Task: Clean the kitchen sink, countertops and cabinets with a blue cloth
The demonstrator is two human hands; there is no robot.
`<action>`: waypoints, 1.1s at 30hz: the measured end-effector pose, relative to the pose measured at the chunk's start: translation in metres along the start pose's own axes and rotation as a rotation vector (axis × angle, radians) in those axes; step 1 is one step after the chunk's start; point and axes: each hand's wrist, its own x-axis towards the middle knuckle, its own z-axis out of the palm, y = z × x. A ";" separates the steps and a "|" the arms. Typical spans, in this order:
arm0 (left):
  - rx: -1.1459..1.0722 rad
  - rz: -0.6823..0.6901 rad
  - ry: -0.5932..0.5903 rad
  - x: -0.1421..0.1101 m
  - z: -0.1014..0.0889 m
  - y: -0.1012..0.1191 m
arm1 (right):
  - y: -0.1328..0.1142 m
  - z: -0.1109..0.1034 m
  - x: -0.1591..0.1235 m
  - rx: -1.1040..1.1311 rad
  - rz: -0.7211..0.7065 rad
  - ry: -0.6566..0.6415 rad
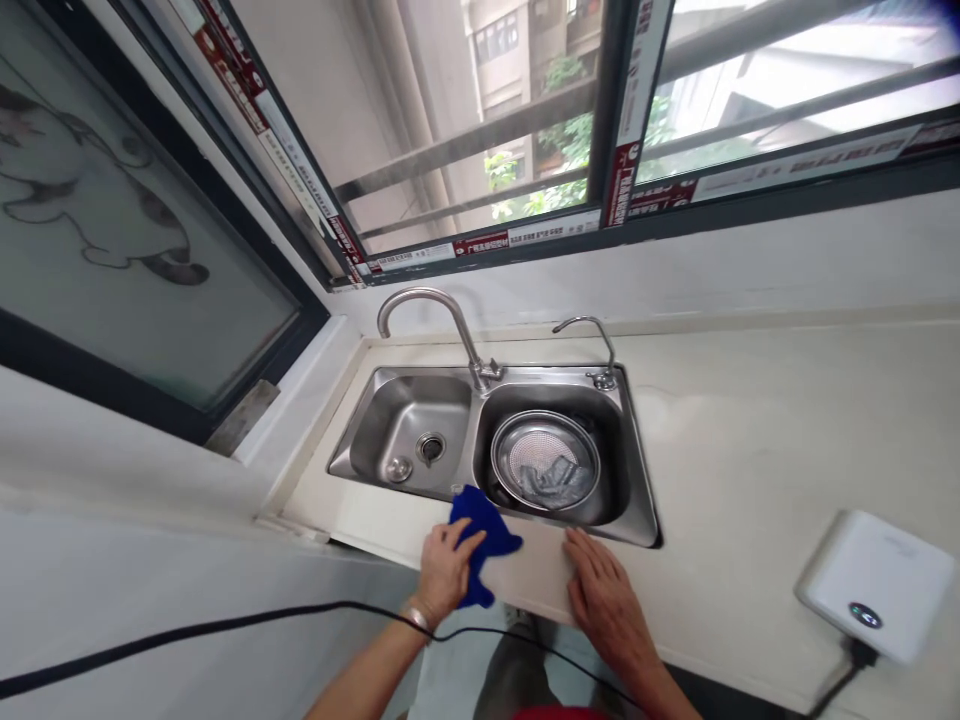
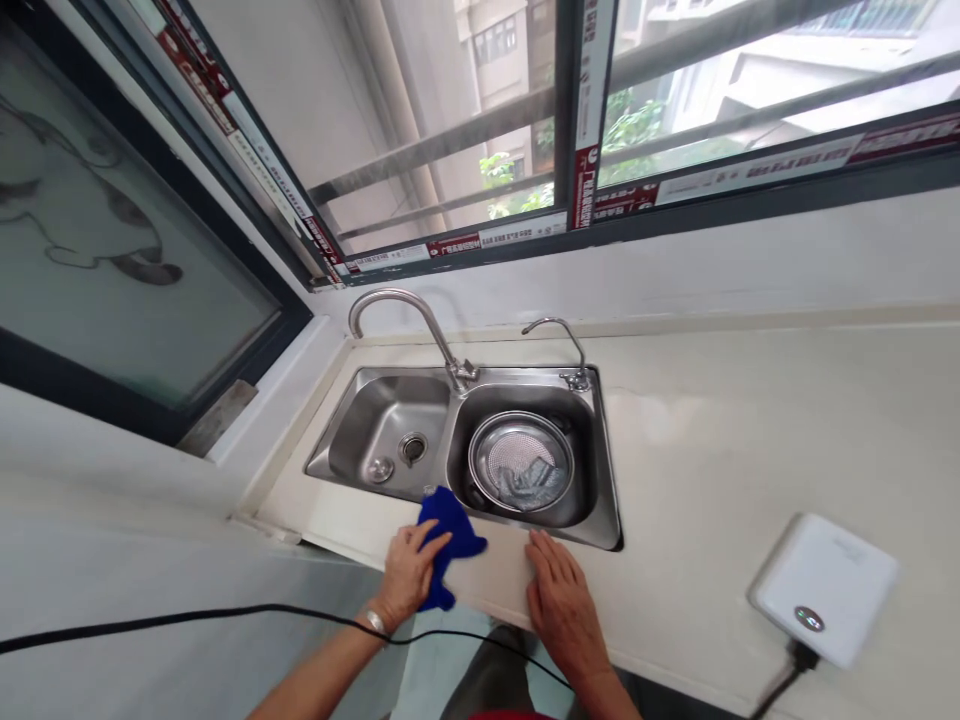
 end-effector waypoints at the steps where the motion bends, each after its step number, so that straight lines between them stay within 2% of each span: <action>1: -0.045 0.047 0.012 0.006 0.008 0.018 | 0.000 0.000 -0.001 0.025 0.021 0.014; 4: -0.153 0.141 0.034 0.031 0.026 0.070 | 0.000 0.000 -0.003 0.121 0.121 0.076; 6: -0.202 0.176 0.028 0.050 0.032 0.097 | 0.000 0.001 -0.004 0.157 0.176 0.102; 8: -0.229 0.177 0.024 0.065 0.033 0.112 | 0.001 0.002 -0.004 0.154 0.203 0.112; 11: -0.242 0.200 0.030 0.073 0.032 0.112 | 0.004 0.004 -0.004 0.127 0.204 0.129; 13: -0.249 0.256 0.023 0.066 0.031 0.097 | 0.005 0.004 -0.004 0.127 0.197 0.133; 15: -0.255 0.292 0.022 0.050 0.026 0.070 | 0.005 0.004 -0.004 0.128 0.191 0.135; 18: -0.240 0.271 0.045 0.019 0.012 0.011 | 0.005 0.001 -0.004 0.110 0.171 0.144; 20: -0.200 0.192 0.074 0.002 -0.002 -0.034 | 0.005 -0.002 -0.004 0.098 0.144 0.139; 21: -0.172 0.145 0.086 -0.003 -0.010 -0.055 | 0.006 -0.005 -0.004 0.093 0.126 0.126; 23: -0.158 0.168 0.032 -0.004 -0.022 -0.088 | 0.008 -0.012 -0.006 0.068 0.090 0.080; 26: -0.198 0.252 -0.080 0.017 -0.032 -0.110 | 0.013 -0.024 -0.010 -0.024 0.058 0.017; 31: -0.321 0.198 -0.253 0.089 -0.029 -0.102 | 0.014 -0.032 -0.012 -0.189 0.063 -0.038; 33: -0.410 0.215 -0.343 0.116 -0.026 -0.100 | 0.013 -0.031 -0.011 -0.208 0.081 -0.042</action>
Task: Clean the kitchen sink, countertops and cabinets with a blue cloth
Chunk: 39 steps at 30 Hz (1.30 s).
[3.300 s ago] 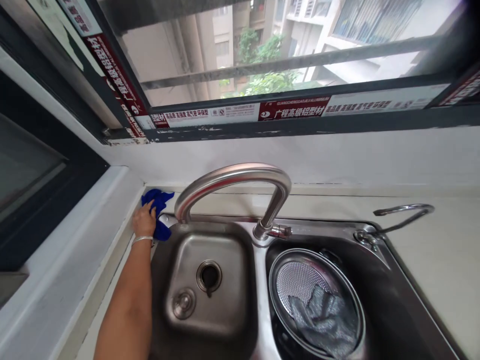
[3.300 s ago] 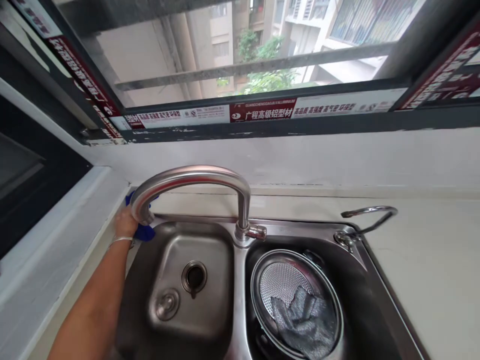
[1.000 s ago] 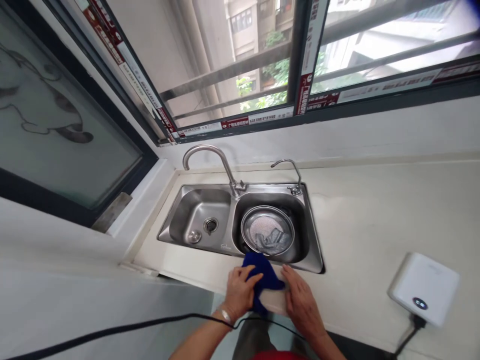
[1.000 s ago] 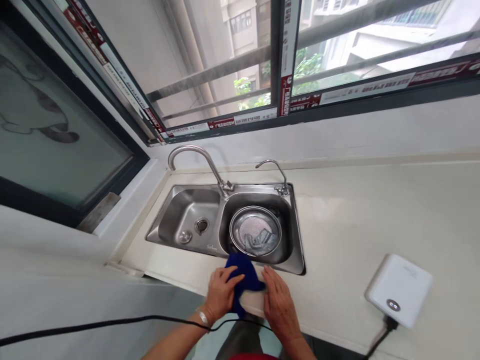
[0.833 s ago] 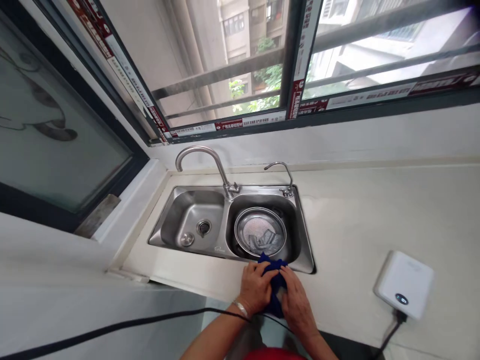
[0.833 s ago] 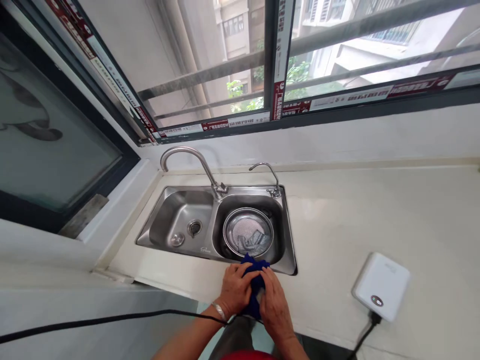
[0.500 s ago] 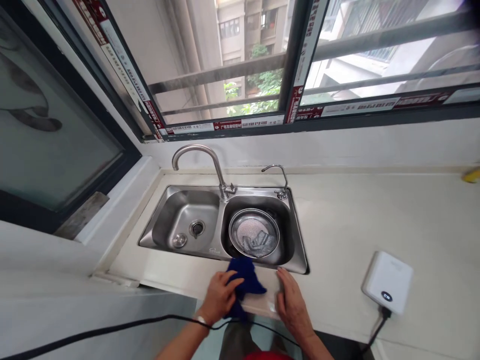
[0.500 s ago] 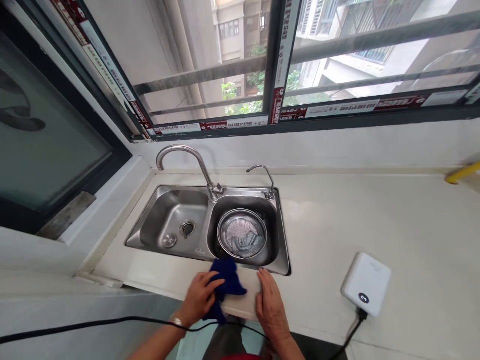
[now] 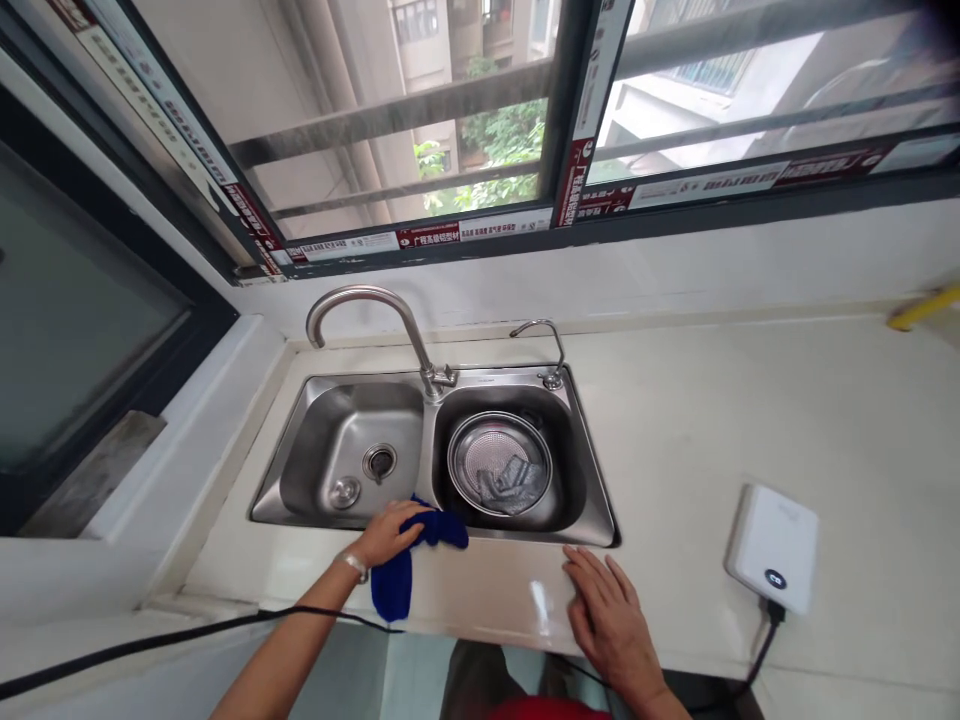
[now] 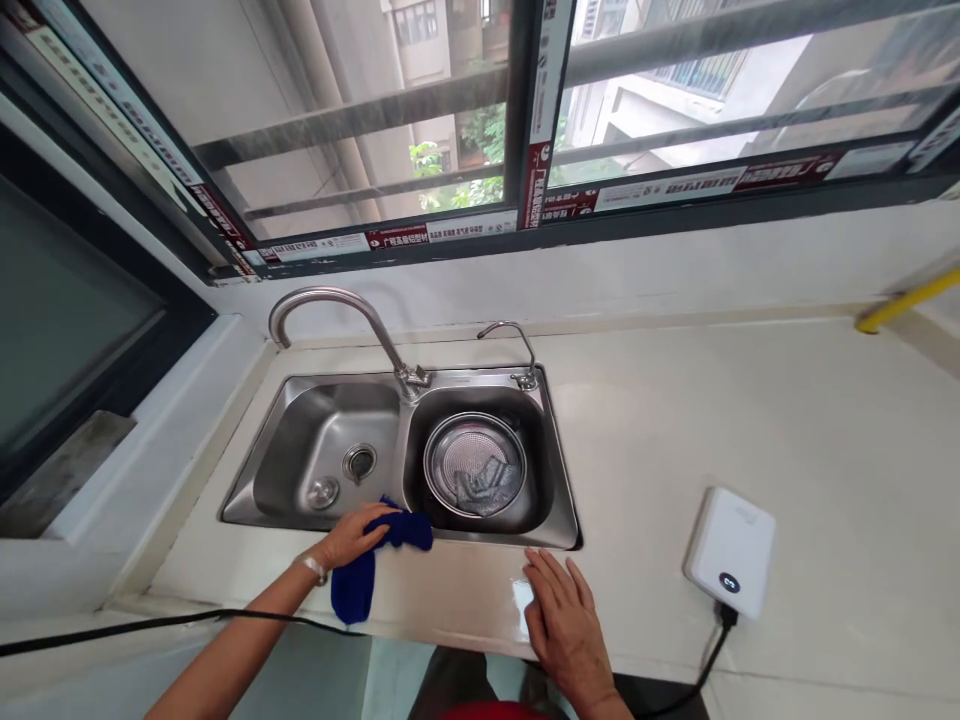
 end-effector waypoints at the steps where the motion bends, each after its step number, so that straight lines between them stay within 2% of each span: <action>1: -0.042 0.017 -0.035 0.010 -0.003 -0.003 | -0.001 0.001 0.001 -0.005 0.005 -0.005; 3: -0.091 0.044 -0.060 0.022 -0.006 -0.009 | -0.001 0.001 0.001 -0.010 0.007 -0.012; 5: -0.096 0.043 -0.023 0.028 -0.005 -0.016 | -0.001 0.002 0.002 -0.008 0.012 -0.012; 9: -0.022 0.035 0.090 0.045 0.008 -0.027 | -0.001 0.002 0.001 0.003 0.024 -0.020; 15: 0.222 0.065 0.308 0.103 0.024 -0.039 | -0.002 0.001 0.002 -0.005 0.022 -0.029; 18: 0.224 0.098 0.357 0.135 0.017 -0.050 | -0.003 -0.001 0.003 -0.007 0.033 -0.032; 24: 0.215 0.073 0.480 0.199 -0.011 -0.073 | -0.005 -0.003 0.009 0.030 0.059 -0.030; 28: 0.196 0.087 0.506 0.227 -0.024 -0.081 | -0.007 -0.005 0.014 0.045 0.107 -0.031; 31: 0.180 0.083 0.516 0.232 -0.023 -0.081 | -0.008 -0.005 0.016 0.066 0.146 -0.015; 33: 0.173 0.057 0.543 0.224 -0.017 -0.077 | -0.009 -0.004 0.016 0.076 0.162 0.024; 36: 0.162 0.030 0.569 0.193 -0.003 -0.071 | -0.009 -0.002 0.015 0.084 0.178 0.096; 39: 0.142 0.034 0.549 0.146 0.011 -0.075 | -0.009 0.000 0.015 0.088 0.177 0.122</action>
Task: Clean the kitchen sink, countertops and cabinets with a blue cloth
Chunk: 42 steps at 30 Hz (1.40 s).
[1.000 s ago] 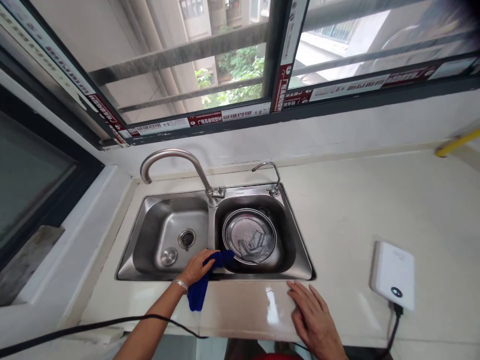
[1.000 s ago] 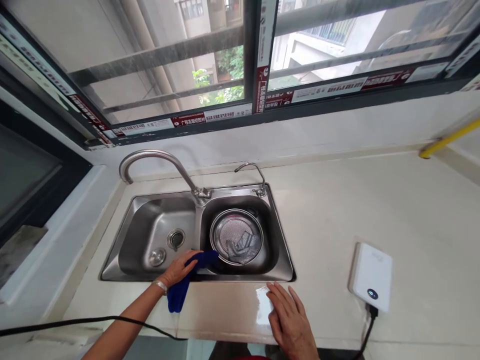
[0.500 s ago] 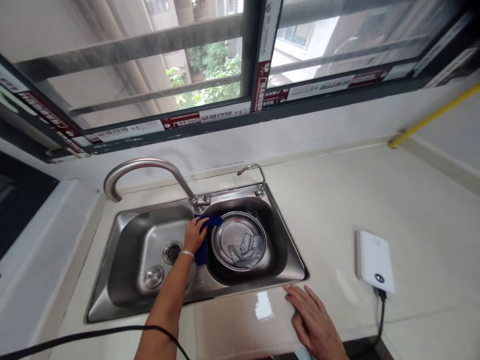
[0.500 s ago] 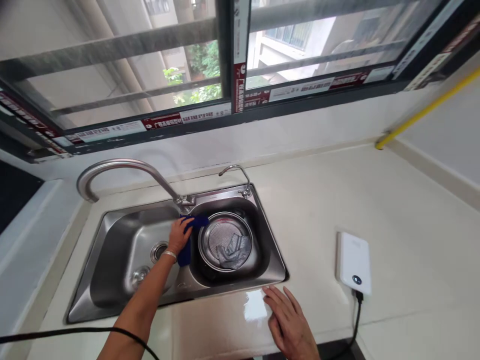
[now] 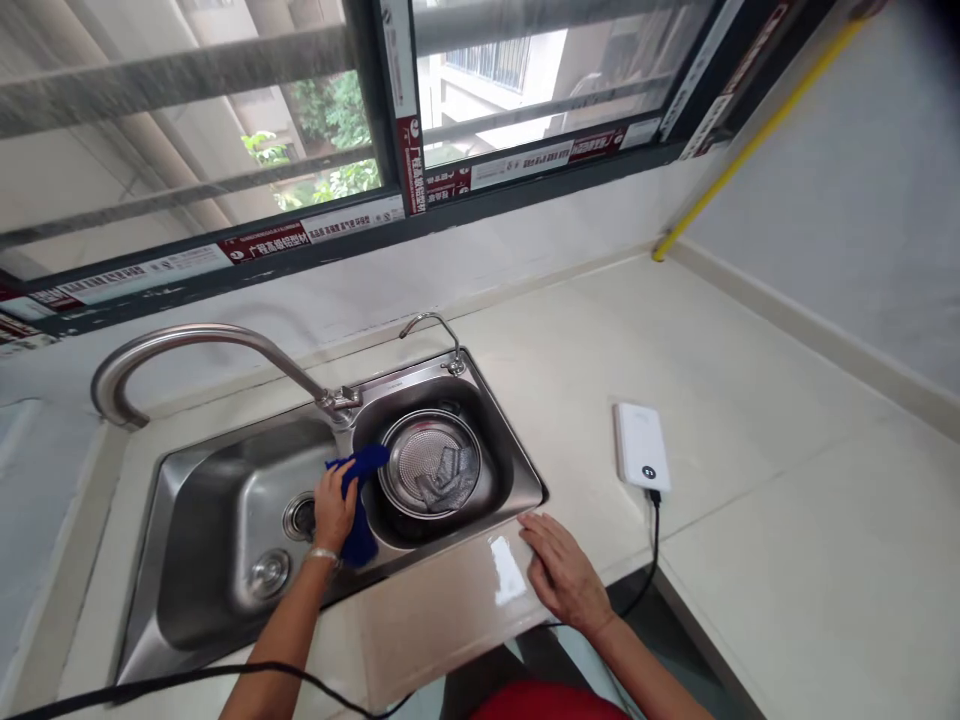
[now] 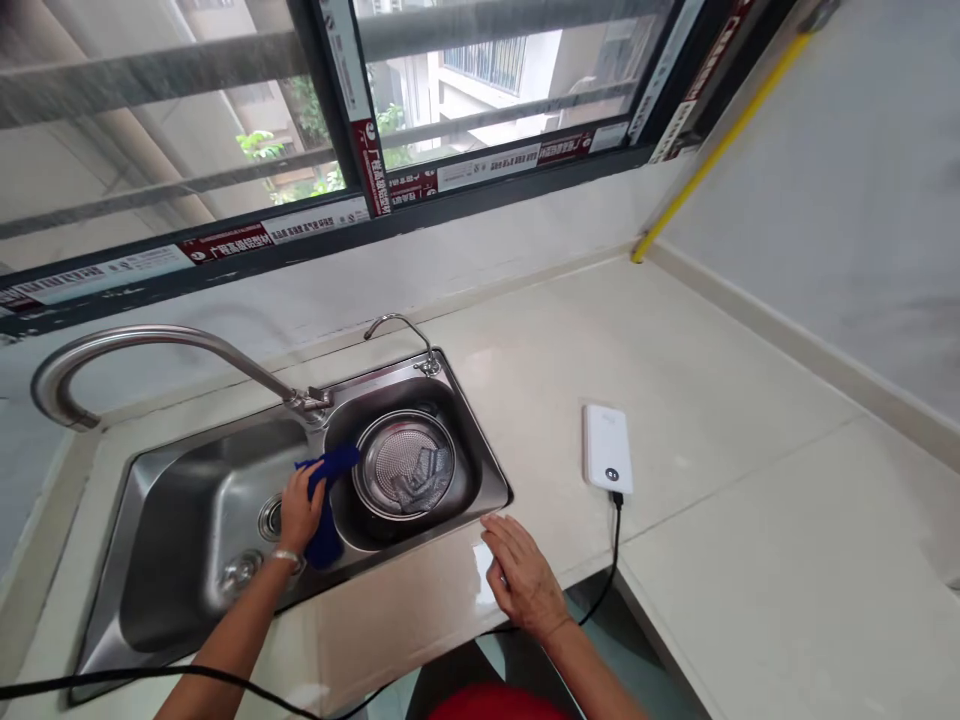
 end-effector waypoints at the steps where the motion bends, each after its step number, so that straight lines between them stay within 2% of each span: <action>1: -0.006 -0.008 -0.017 -0.016 -0.006 -0.003 | 0.000 0.000 0.000 0.002 -0.002 0.004; 5: -0.003 -0.083 -0.117 -0.059 -0.033 -0.016 | 0.001 0.001 0.000 0.015 -0.009 0.021; 8: 0.023 -0.012 -0.182 -0.075 -0.055 -0.006 | 0.002 0.001 -0.001 0.024 -0.008 0.038; 11: 0.133 0.208 -0.303 -0.089 -0.070 0.027 | 0.004 0.003 -0.003 0.036 -0.003 0.062; 14: 0.298 0.372 -0.365 -0.101 -0.069 0.075 | 0.005 0.006 -0.005 0.076 0.022 0.120; 17: 0.354 0.429 -0.331 -0.105 -0.051 0.124 | 0.005 0.006 -0.004 0.163 0.073 0.195; 19: 0.344 0.471 -0.310 -0.103 -0.034 0.150 | 0.005 0.001 -0.004 0.214 0.130 0.289; 22: 0.351 0.561 -0.278 -0.102 -0.012 0.179 | 0.005 -0.017 -0.004 0.257 0.248 0.436; 25: 0.306 0.724 -0.292 -0.101 0.005 0.200 | 0.001 -0.041 -0.009 0.301 0.355 0.505; 29: 0.140 0.921 -0.430 -0.095 0.029 0.235 | -0.010 -0.067 -0.018 0.320 0.441 0.560; 33: -0.004 1.027 -0.637 -0.071 0.054 0.267 | -0.018 -0.073 -0.026 0.251 0.444 0.534; 36: -0.064 0.961 -0.668 -0.044 0.072 0.280 | -0.016 -0.070 -0.027 0.179 0.388 0.521; 40: -0.175 0.679 -0.578 -0.015 0.093 0.287 | -0.003 -0.063 -0.024 0.124 0.339 0.494; 42: -0.227 0.616 -0.566 -0.007 0.098 0.288 | 0.005 -0.056 -0.020 0.095 0.309 0.486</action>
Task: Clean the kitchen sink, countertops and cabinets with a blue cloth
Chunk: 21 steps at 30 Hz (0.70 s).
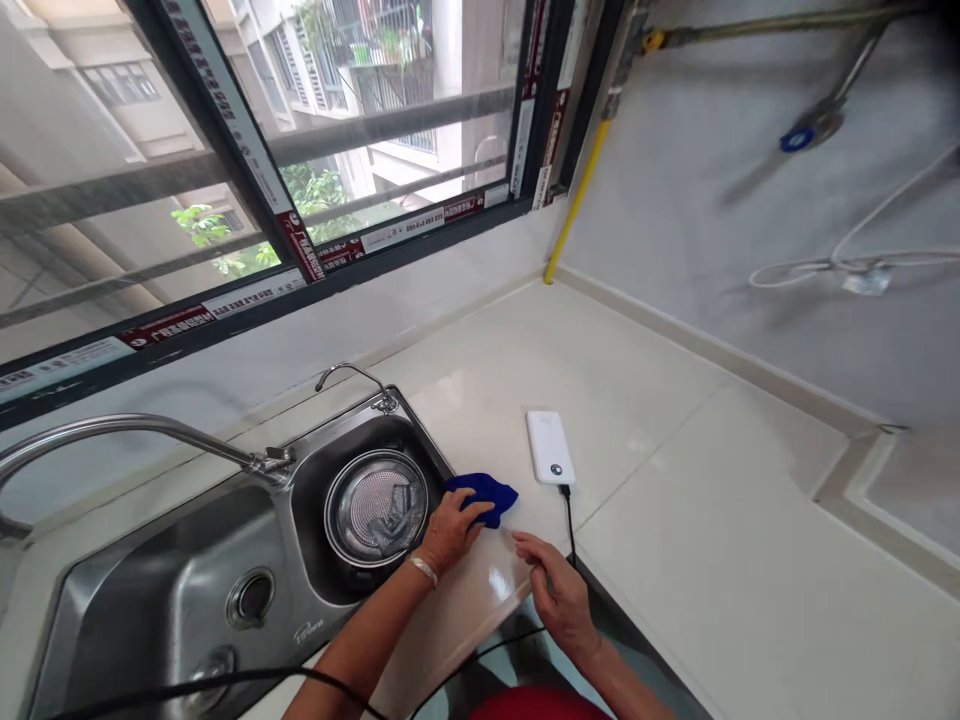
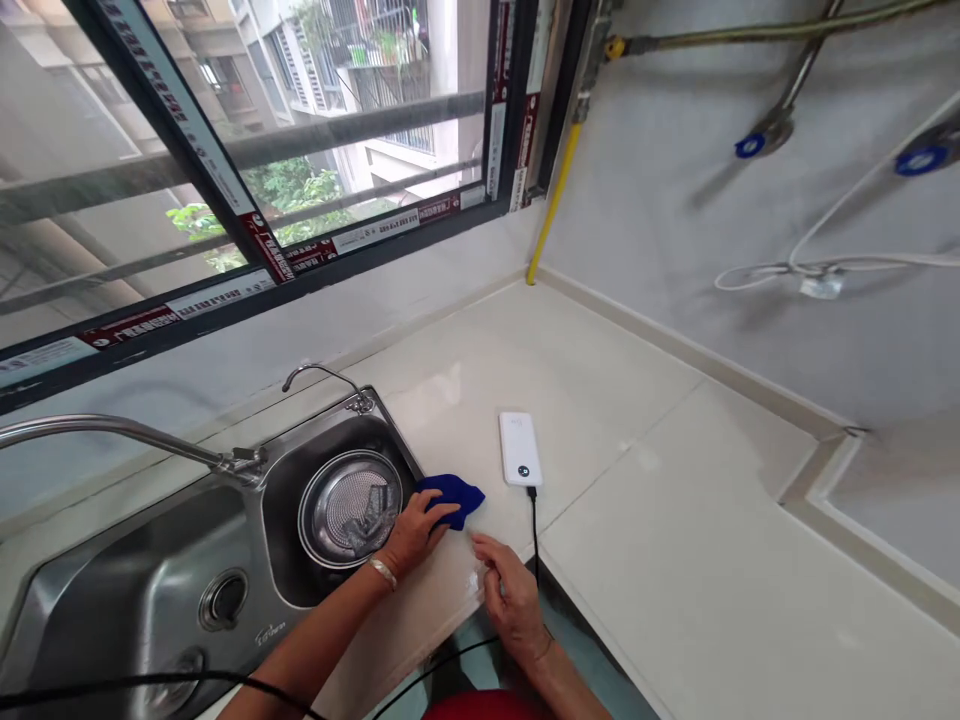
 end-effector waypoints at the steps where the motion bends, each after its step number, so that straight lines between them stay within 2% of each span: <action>1: -0.018 -0.002 0.002 0.003 0.000 -0.001 | 0.003 0.005 0.002 -0.012 -0.021 -0.006; 4: -0.069 -0.035 0.011 0.005 0.001 -0.003 | 0.011 0.022 0.006 -0.047 -0.096 -0.052; 9: -0.185 -0.158 0.110 -0.002 0.008 -0.001 | 0.020 0.041 0.007 -0.080 -0.228 -0.148; 14: -0.293 -0.170 0.086 -0.007 0.010 -0.005 | 0.029 0.041 0.014 -0.044 -0.236 -0.232; 21: -0.385 -0.081 0.095 0.003 0.009 -0.026 | 0.032 0.053 0.021 -0.146 -0.167 -0.221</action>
